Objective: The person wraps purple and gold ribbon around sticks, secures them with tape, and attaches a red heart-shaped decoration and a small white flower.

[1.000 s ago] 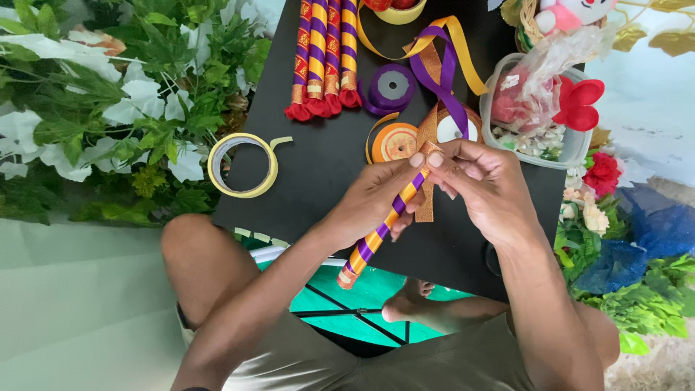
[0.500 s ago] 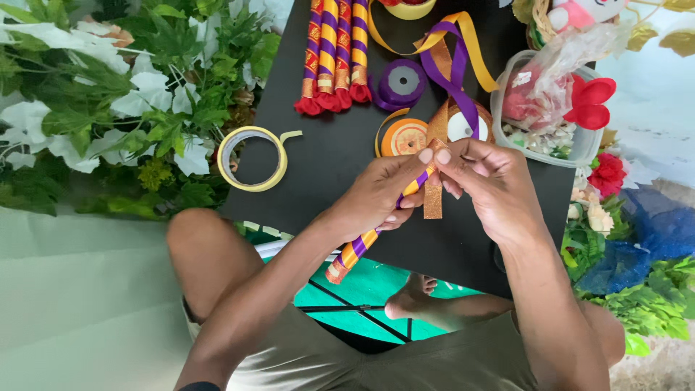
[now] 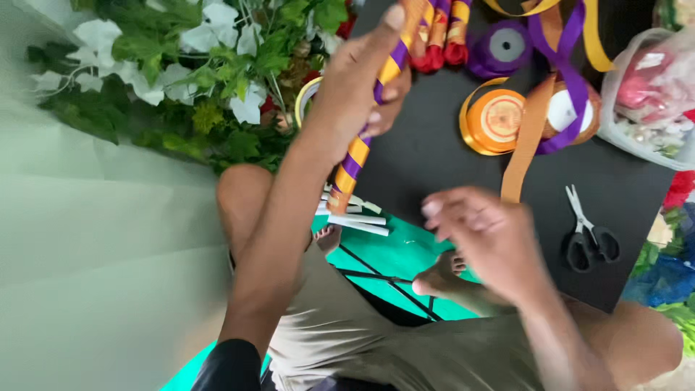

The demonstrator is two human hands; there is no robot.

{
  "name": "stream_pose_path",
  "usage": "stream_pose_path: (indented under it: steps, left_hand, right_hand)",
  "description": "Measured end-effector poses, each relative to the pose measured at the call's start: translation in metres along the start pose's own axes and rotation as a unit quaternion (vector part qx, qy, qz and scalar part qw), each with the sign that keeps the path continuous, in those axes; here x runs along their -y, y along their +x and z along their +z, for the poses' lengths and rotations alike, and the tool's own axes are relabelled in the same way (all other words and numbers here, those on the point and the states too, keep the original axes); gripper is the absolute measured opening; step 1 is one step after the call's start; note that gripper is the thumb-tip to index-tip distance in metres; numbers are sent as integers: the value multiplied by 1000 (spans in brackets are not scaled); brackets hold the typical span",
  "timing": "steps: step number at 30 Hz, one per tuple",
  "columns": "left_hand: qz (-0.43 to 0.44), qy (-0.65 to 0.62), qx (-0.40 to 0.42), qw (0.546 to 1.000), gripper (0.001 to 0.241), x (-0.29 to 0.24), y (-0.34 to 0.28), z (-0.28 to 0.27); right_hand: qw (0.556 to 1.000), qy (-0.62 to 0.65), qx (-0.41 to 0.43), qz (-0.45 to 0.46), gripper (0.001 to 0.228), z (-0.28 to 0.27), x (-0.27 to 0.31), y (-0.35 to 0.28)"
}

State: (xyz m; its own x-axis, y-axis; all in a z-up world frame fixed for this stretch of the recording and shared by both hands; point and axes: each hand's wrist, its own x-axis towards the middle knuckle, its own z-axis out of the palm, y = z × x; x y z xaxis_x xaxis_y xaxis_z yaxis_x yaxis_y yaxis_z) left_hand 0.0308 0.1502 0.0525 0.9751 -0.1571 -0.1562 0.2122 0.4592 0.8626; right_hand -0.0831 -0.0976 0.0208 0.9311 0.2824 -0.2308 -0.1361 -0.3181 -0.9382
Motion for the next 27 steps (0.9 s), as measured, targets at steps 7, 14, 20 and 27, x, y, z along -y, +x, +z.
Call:
stream_pose_path:
  steps: [7, 14, 20, 27]
  left_hand:
    - [107, -19, 39, 993, 48, -5, -8, -29]
    - [84, -20, 46, 995, 41, 2, 0, -27]
    - [56, -26, 57, 996, 49, 2, -1, -19]
    - [50, -18, 60, 997, 43, 5, 0, -9]
  right_hand:
    - [993, 48, -59, 85, 30, 111, -43, -18]
    - [934, 164, -281, 148, 36, 155, -32, -15]
    - [905, 194, -318, 205, 30, 160, -12, -7]
    - [914, 195, -313, 169, 20, 163, -25, -10]
